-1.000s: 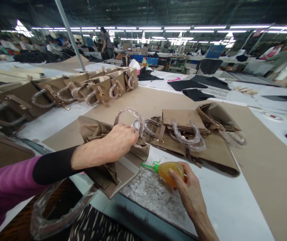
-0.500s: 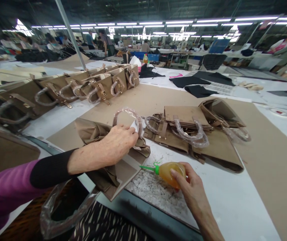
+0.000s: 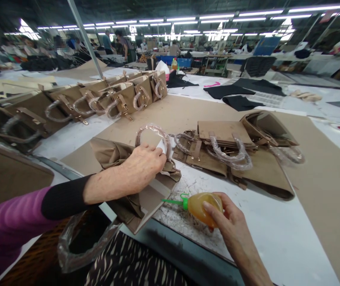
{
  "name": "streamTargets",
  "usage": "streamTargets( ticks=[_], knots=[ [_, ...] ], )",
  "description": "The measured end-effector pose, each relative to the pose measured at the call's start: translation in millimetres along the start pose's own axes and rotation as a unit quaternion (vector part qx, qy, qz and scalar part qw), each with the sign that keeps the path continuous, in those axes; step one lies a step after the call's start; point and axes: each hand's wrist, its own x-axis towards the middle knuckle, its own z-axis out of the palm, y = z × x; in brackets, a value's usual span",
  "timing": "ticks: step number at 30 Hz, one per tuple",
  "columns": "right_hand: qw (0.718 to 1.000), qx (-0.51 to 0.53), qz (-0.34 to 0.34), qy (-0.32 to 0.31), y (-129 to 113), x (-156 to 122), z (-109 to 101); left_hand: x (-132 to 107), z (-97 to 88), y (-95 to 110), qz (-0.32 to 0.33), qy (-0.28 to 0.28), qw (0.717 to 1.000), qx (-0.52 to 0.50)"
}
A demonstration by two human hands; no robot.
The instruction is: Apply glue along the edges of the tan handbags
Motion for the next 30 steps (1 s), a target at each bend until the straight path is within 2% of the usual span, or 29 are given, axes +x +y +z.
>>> streamTargets(
  ticks=[6,10,13,16,24,30],
  knots=[
    [1.0,0.006,0.008,-0.001,-18.7,-11.3,8.6,-2.9,3.1,0.4,0.006,0.011,1.0,0.013],
    [0.999,0.003,0.008,-0.037,-20.8,-16.0,6.8,-2.8,3.6,0.7,0.004,0.017,1.0,0.01],
    [0.998,-0.003,0.013,-0.064,-22.6,-19.9,6.2,-1.7,0.7,1.7,-0.005,-0.002,1.0,0.009],
    [0.998,-0.01,0.022,-0.054,-26.7,-25.0,8.3,-1.1,-1.8,2.9,-0.015,-0.019,1.0,0.007],
    [0.997,0.017,0.052,-0.057,-39.8,-39.4,15.4,-2.2,-1.7,5.0,-0.015,0.002,1.0,0.002],
    [0.994,0.051,0.069,-0.069,-31.7,-46.0,14.1,-0.9,-3.6,4.6,-0.023,-0.029,0.999,-0.004]
  ],
)
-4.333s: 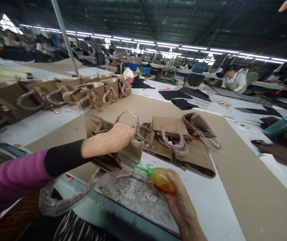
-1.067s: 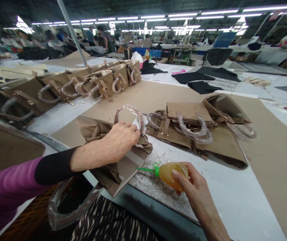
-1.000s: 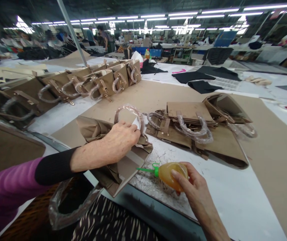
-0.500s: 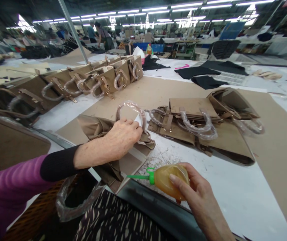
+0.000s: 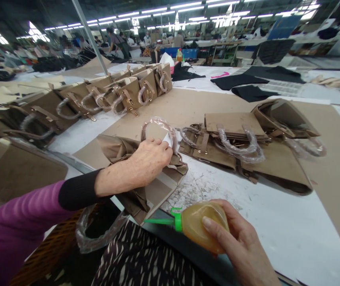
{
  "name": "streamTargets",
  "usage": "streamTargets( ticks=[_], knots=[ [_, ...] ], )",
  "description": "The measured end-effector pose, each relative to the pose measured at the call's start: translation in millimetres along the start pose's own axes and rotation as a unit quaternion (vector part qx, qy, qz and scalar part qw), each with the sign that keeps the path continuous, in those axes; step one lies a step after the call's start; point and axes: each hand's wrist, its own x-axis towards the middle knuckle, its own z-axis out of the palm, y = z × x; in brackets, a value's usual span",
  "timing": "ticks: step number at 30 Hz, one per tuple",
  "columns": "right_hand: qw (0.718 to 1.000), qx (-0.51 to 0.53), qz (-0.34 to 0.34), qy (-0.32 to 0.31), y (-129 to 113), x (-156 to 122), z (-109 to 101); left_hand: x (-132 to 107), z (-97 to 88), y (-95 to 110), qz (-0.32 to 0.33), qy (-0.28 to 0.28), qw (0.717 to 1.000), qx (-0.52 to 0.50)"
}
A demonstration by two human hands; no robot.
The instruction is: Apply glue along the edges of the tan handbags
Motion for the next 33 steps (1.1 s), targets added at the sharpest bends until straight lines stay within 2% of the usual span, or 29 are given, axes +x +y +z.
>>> streamTargets(
  ticks=[7,12,17,25,33],
  knots=[
    [0.999,0.041,-0.008,0.005,18.0,7.4,-7.4,-1.0,-0.6,0.2,0.0,-0.003,1.0,0.0],
    [0.997,0.078,0.001,0.001,19.4,5.0,-2.2,-1.2,-1.6,0.7,0.0,-0.011,1.0,-0.001],
    [0.992,0.124,0.033,0.007,18.8,-3.5,5.6,-0.8,3.2,0.5,0.004,0.018,1.0,0.003],
    [0.995,0.092,0.017,0.026,14.7,-2.6,3.5,-0.9,3.8,0.4,0.007,0.022,1.0,0.006],
    [0.994,0.097,0.035,0.034,7.6,-10.3,18.2,0.8,1.8,0.5,0.002,0.01,1.0,0.004]
  ],
)
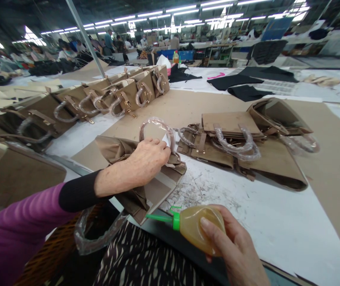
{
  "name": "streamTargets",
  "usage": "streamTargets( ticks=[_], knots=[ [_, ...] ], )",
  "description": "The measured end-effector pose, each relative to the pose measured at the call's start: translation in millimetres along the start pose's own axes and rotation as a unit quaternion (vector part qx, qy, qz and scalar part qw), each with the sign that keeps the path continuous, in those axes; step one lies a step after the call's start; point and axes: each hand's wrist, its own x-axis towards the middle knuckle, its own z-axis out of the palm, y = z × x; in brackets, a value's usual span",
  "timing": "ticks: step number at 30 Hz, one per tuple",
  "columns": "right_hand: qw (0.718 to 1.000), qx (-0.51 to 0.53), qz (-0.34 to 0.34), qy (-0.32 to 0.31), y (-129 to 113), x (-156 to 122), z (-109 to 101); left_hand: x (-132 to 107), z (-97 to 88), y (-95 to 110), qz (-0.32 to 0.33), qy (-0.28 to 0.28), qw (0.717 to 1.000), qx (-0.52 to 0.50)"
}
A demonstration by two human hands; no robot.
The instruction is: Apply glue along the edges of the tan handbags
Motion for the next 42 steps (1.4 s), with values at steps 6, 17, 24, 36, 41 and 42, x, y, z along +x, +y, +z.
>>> streamTargets(
  ticks=[6,17,24,36,41,42],
  knots=[
    [0.997,-0.056,-0.017,0.045,-4.5,-8.2,0.2,1.7,-3.4,1.5,0.003,-0.002,1.0,-0.004],
    [0.95,-0.265,-0.125,0.107,7.8,24.6,-19.2,4.4,-3.0,0.3,0.006,-0.001,1.0,-0.007],
    [0.93,-0.289,-0.17,0.153,6.7,39.2,-12.4,14.6,-9.8,-4.1,0.013,-0.042,0.999,-0.015],
    [0.929,-0.104,-0.28,0.217,19.8,57.7,-9.8,31.7,21.5,-20.6,-0.029,-0.021,0.999,-0.03],
    [0.964,0.083,-0.185,0.173,12.3,57.1,-32.9,55.8,10.6,-32.1,-0.075,-0.132,0.985,-0.08],
    [0.967,0.129,-0.161,0.151,11.7,54.3,-37.2,59.8,7.5,-33.0,-0.084,-0.146,0.982,-0.086]
  ],
)
